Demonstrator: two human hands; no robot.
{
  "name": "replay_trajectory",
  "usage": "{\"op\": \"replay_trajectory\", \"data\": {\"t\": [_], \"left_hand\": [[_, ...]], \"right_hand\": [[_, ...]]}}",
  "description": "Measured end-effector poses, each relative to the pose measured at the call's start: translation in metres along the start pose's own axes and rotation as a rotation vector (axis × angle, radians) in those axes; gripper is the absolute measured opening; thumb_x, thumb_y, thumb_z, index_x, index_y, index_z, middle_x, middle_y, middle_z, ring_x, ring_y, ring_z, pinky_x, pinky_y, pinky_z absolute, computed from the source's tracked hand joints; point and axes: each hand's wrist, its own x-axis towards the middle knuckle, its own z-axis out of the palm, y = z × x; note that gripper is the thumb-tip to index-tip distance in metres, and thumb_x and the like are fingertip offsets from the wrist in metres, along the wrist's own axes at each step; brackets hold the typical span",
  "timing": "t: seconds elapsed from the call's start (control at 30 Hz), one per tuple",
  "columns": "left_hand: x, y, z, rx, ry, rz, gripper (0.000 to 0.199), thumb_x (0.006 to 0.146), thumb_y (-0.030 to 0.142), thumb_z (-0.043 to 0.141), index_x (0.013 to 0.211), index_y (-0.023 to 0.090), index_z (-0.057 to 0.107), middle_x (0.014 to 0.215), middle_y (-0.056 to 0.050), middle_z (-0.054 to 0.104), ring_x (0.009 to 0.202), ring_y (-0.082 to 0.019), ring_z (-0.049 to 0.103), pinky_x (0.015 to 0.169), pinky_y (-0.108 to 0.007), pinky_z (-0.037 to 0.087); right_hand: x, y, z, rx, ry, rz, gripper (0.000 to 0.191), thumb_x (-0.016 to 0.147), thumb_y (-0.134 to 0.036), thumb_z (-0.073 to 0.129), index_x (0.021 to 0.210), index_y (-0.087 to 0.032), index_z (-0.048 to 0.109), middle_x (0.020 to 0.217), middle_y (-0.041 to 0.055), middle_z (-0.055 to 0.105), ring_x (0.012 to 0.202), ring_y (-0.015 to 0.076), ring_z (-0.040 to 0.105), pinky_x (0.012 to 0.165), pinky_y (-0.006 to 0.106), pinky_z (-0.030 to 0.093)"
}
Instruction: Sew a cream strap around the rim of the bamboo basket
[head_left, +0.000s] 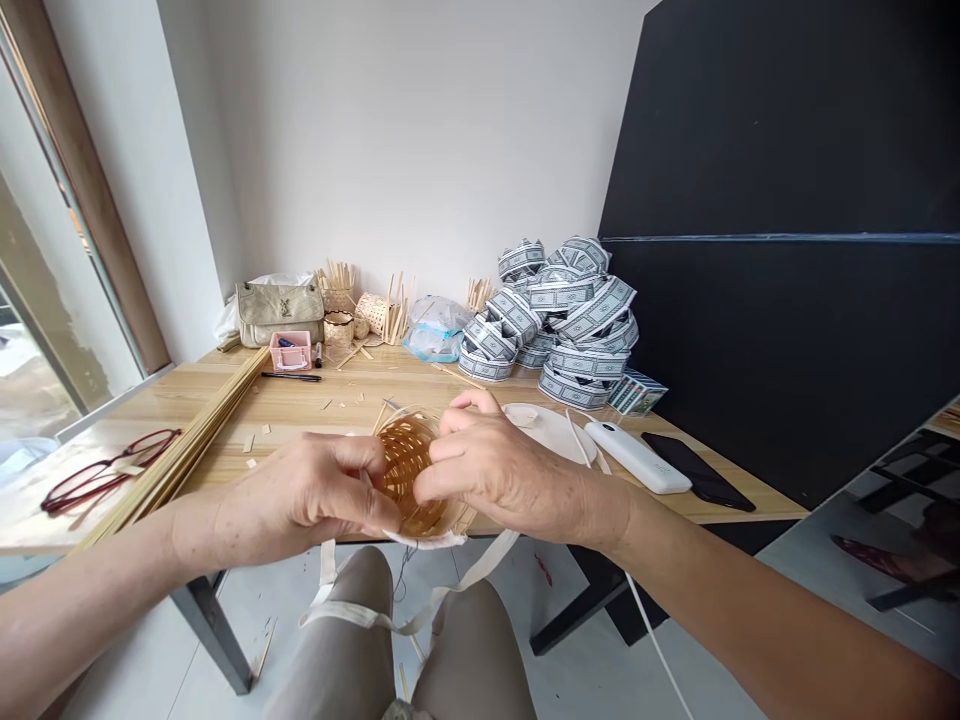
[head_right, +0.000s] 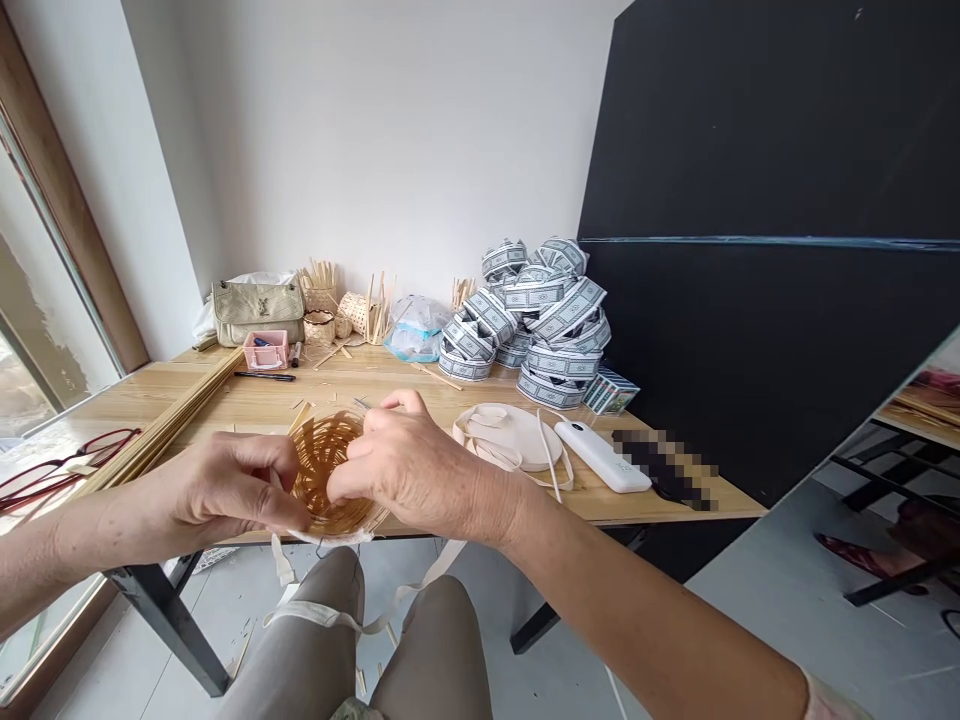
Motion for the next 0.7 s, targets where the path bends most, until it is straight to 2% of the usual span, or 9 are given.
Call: {"op": "replay_trajectory", "data": {"t": [0.17,0.3,0.47,0.7], "left_hand": [[0.005,0.000,-0.002,0.030,-0.013,0.007,0.020,0.089,0.020,0.053,0.094,0.023,0.072,0.076,0.000,0.053,0.065,-0.006,0.050,0.063,-0.014,0.038],[0.008,-0.005,-0.003,0.056,-0.023,-0.007,0.023,0.090,0.018,0.050,0.090,0.022,0.073,0.072,0.001,0.050,0.064,-0.007,0.050,0.060,-0.015,0.037],[0.004,-0.010,-0.001,0.018,-0.048,-0.086,0.027,0.088,0.010,0.049,0.098,0.023,0.071,0.079,-0.001,0.056,0.070,-0.008,0.055,0.064,-0.016,0.039],[0.001,-0.011,0.000,0.055,0.026,-0.152,0.027,0.092,0.022,0.046,0.094,0.026,0.073,0.078,-0.001,0.060,0.069,-0.009,0.058,0.062,-0.016,0.041]], "right_hand": [[0.002,-0.005,0.004,0.022,-0.006,0.003,0.024,0.091,-0.013,0.050,0.074,-0.022,0.065,0.057,-0.0050,0.054,0.067,0.0119,0.036,0.077,0.035,0.017],[0.003,-0.006,0.008,-0.043,0.014,0.039,0.025,0.088,-0.005,0.049,0.069,-0.019,0.060,0.058,-0.0052,0.056,0.068,0.0121,0.037,0.083,0.037,0.017],[0.004,-0.002,0.014,-0.107,0.052,0.045,0.023,0.084,-0.004,0.051,0.065,-0.016,0.053,0.059,-0.0049,0.056,0.071,0.0127,0.039,0.085,0.037,0.018],[0.014,-0.005,0.007,-0.084,-0.002,0.037,0.023,0.082,-0.002,0.048,0.065,-0.017,0.052,0.060,-0.0047,0.055,0.070,0.0130,0.040,0.093,0.042,0.015]]}}
